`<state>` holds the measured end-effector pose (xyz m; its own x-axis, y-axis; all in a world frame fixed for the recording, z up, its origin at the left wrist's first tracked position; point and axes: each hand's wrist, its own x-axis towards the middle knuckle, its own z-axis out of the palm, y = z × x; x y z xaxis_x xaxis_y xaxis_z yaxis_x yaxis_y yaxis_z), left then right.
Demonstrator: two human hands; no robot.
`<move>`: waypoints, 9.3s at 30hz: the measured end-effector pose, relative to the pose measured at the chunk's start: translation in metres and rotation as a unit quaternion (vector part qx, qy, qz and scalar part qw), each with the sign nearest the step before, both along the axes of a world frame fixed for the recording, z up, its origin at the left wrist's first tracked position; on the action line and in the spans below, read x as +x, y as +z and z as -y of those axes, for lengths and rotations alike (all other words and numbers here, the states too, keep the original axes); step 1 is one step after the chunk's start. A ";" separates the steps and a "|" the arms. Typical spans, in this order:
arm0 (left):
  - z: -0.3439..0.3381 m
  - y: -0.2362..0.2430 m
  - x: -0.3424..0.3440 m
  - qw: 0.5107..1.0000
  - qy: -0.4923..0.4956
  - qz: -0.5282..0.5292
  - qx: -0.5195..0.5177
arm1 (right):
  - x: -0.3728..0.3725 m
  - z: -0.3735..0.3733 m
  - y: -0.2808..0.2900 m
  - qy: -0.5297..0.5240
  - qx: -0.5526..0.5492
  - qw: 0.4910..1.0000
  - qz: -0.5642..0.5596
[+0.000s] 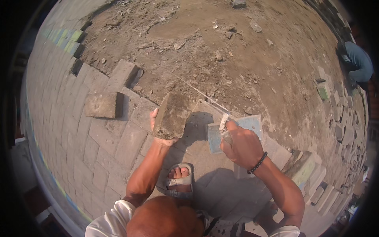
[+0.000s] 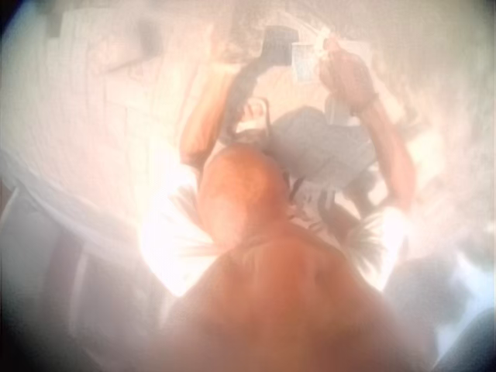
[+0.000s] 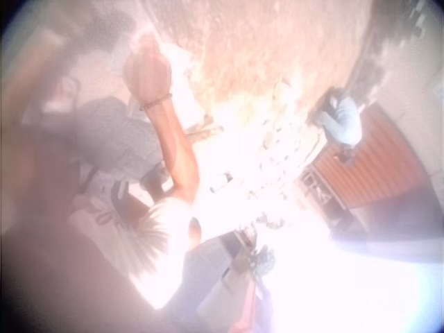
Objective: The person applies mortar to bricks using a trowel and places them onto a prepared surface. The person repeatedly picks up bricks, applies mortar to their edges, and sets them in place to form a patterned brickwork.
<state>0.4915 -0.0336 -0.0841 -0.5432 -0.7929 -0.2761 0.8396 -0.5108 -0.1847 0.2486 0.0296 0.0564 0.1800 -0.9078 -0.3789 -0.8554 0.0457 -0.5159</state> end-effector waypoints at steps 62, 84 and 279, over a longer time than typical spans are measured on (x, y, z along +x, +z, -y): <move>-0.009 0.035 0.000 0.886 0.091 0.454 -0.013 | 0.035 -0.008 -0.009 -0.103 0.020 0.994 0.043; -0.071 0.053 0.040 0.816 0.160 0.541 0.128 | 0.142 0.014 -0.062 -0.144 -0.025 0.936 0.321; -0.191 0.016 -0.262 0.208 0.112 0.364 -0.901 | -0.171 -0.115 0.089 -0.289 0.009 0.943 -0.167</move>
<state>0.2292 0.1574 -0.0684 -0.7707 0.0517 0.6351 0.3504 0.8668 0.3547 0.0780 0.1450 0.1449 -0.4749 -0.8103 -0.3433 -0.7995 0.5603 -0.2164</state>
